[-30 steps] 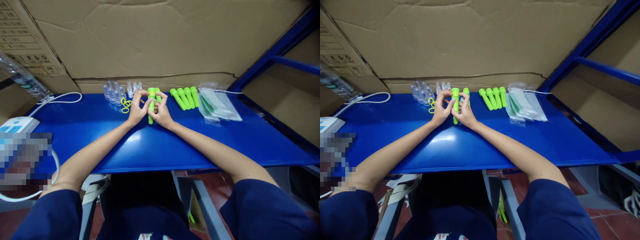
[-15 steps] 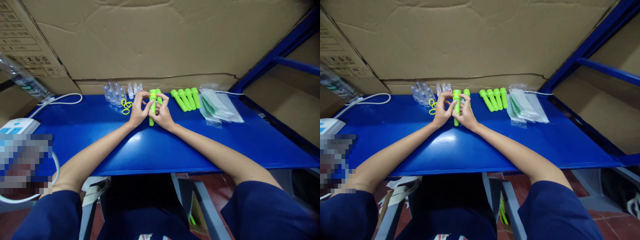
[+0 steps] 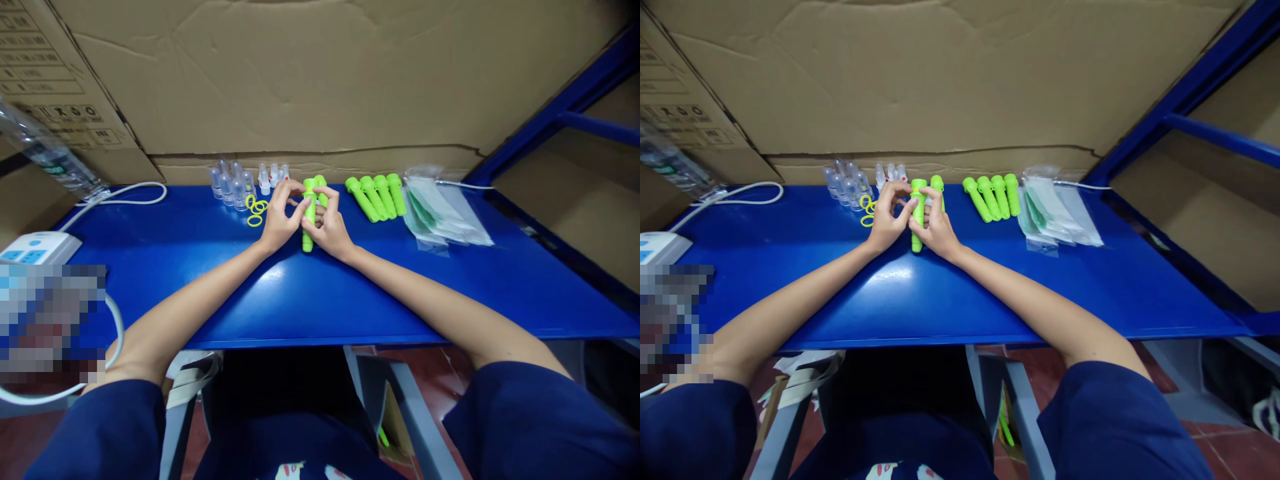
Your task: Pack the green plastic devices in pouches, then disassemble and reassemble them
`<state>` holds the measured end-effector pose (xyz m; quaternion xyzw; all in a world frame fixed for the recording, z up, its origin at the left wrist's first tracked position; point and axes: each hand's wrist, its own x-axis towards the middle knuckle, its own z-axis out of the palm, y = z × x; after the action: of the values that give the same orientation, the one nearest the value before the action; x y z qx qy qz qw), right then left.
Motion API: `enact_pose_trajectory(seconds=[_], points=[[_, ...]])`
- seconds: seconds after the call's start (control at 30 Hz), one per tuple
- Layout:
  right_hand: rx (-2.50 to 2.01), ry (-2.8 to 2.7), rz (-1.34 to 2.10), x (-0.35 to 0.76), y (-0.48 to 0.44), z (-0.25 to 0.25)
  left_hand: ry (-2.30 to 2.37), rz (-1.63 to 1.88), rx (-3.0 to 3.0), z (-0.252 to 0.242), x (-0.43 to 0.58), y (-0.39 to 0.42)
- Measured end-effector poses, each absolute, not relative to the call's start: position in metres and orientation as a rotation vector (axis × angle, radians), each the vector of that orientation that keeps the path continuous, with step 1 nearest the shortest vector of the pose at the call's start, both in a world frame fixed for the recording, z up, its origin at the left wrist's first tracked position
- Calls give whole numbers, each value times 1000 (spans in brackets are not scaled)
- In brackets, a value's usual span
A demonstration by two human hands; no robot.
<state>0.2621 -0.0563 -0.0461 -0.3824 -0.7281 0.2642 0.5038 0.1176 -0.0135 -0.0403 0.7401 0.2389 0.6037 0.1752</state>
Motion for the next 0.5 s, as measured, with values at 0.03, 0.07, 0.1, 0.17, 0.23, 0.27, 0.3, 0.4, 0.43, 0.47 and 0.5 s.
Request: enact_pose_trajectory(seconds=[0.03, 0.07, 0.1, 0.17, 0.23, 0.27, 0.3, 0.4, 0.43, 0.47, 0.5], points=[[-918, -1756, 631, 262, -55, -47, 667, 1713, 2102, -41, 118, -13], [-910, -1751, 625, 262, -55, -48, 661, 1711, 2107, -42, 118, -13], [-899, -1744, 620, 262, -54, -49, 657, 1709, 2109, -43, 118, -12], [-873, -1727, 612, 261, -52, -51, 647, 1714, 2084, -45, 119, -11], [-846, -1719, 605, 261, -52, -51, 638, 1730, 2029, -47, 120, -10], [-838, -1719, 604, 260, -51, -51, 639, 1736, 2007, -48, 120, -9], [-834, -1720, 607, 260, -51, -51, 648, 1738, 1994, -48, 120, -9], [-845, -1734, 624, 260, -52, -50, 725, 1736, 2021, -47, 118, -10], [-857, -1744, 619, 260, -52, -50, 758, 1735, 2041, -46, 117, -11], [-879, -1761, 597, 261, -52, -49, 787, 1733, 2060, -45, 116, -12], [-905, -1780, 562, 261, -52, -49, 809, 1729, 2077, -43, 114, -13]])
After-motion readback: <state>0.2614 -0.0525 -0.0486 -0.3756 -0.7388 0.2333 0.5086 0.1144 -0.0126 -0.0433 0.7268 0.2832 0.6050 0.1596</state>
